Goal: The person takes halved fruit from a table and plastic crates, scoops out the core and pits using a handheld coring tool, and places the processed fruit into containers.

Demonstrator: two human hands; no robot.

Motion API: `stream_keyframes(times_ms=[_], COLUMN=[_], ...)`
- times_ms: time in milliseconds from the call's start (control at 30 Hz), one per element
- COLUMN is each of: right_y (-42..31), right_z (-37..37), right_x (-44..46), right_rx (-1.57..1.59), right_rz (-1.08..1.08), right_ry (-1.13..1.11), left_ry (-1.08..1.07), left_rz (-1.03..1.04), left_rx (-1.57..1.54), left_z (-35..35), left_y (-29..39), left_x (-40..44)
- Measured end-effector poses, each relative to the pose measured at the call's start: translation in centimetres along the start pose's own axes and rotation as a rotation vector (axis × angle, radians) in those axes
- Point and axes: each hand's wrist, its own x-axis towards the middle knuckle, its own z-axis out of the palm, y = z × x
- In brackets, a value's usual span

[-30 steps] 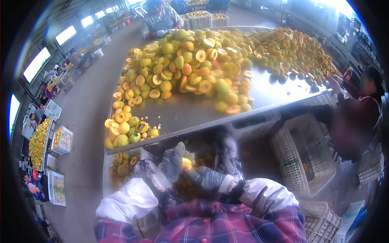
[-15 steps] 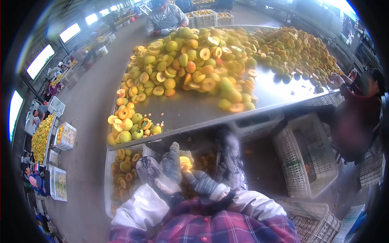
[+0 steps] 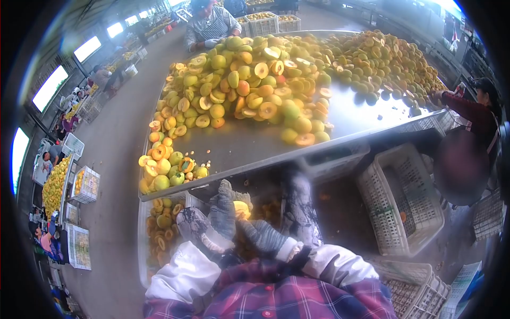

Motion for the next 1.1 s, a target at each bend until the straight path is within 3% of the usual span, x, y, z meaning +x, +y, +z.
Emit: stream_keyframes(times_ms=[33,67,100,133,200,333,400,533,600,667,700,800,833,900,933,967,1033,1100], right_y=[2.0,4.4,4.8,5.1,2.3,-0.2,1.2,3.7,3.0,1.2,-0.5,-4.0,-1.8,9.2,17.2,6.4,6.7,5.2], right_z=[-0.8,-1.7,-1.7,-2.0,-1.7,-1.5,-1.3,-1.9,-2.1,-1.9,-2.0,-2.5,-3.0,-4.8,-6.1,-3.0,-2.7,-3.0], right_x=[0.6,1.3,1.5,1.5,0.5,-0.3,0.6,0.9,-0.5,-1.6,-1.9,-2.6,-2.0,1.4,5.0,1.5,1.3,0.2], right_rx=[-0.001,-0.557,-1.107,-1.099,-0.553,-0.424,-0.006,0.077,-1.125,-1.057,-0.993,-0.798,-0.759,-0.884,-1.362,-0.554,-0.550,-0.556], right_rz=[-0.001,-0.248,-0.498,-0.499,-0.114,-0.124,-0.075,-0.025,-0.687,-0.577,-0.471,-0.160,-0.187,-0.454,-0.704,-0.279,-0.390,-0.506], right_ry=[-0.001,0.007,0.014,0.011,-0.095,-0.168,0.028,0.169,0.098,0.008,-0.069,-0.272,-0.242,-0.018,0.170,0.060,0.028,0.016], left_ry=[0.027,0.030,0.181,0.333,0.223,-0.114,-0.133,-0.179,-0.245,0.039,-0.104,-0.244,-0.255,-0.249,-0.237,-0.221,-0.200,-0.244], left_rz=[-0.011,-0.009,0.018,0.044,0.098,0.127,0.132,0.119,0.078,0.786,0.438,0.239,0.243,0.162,0.122,0.081,0.031,0.053], left_rx=[-0.007,-0.009,0.004,0.021,0.073,0.066,0.037,-0.055,-0.046,0.535,0.580,0.774,0.776,0.526,0.400,0.276,0.175,0.436], left_z=[0.2,0.9,1.8,2.2,1.8,0.8,0.8,0.9,1.2,2.4,1.3,-0.5,-0.1,0.4,0.4,0.4,-0.3,-0.4], left_y=[-0.1,-0.1,-0.1,0.0,1.7,2.0,1.7,1.7,2.6,2.2,3.5,-0.2,-0.1,-0.2,-0.3,-0.3,-0.5,-0.7], left_x=[0.2,0.1,-0.5,-1.0,-3.3,-2.9,-2.6,-4.0,-5.3,-7.3,-6.2,-0.3,-0.1,0.1,0.1,0.2,0.2,1.2])
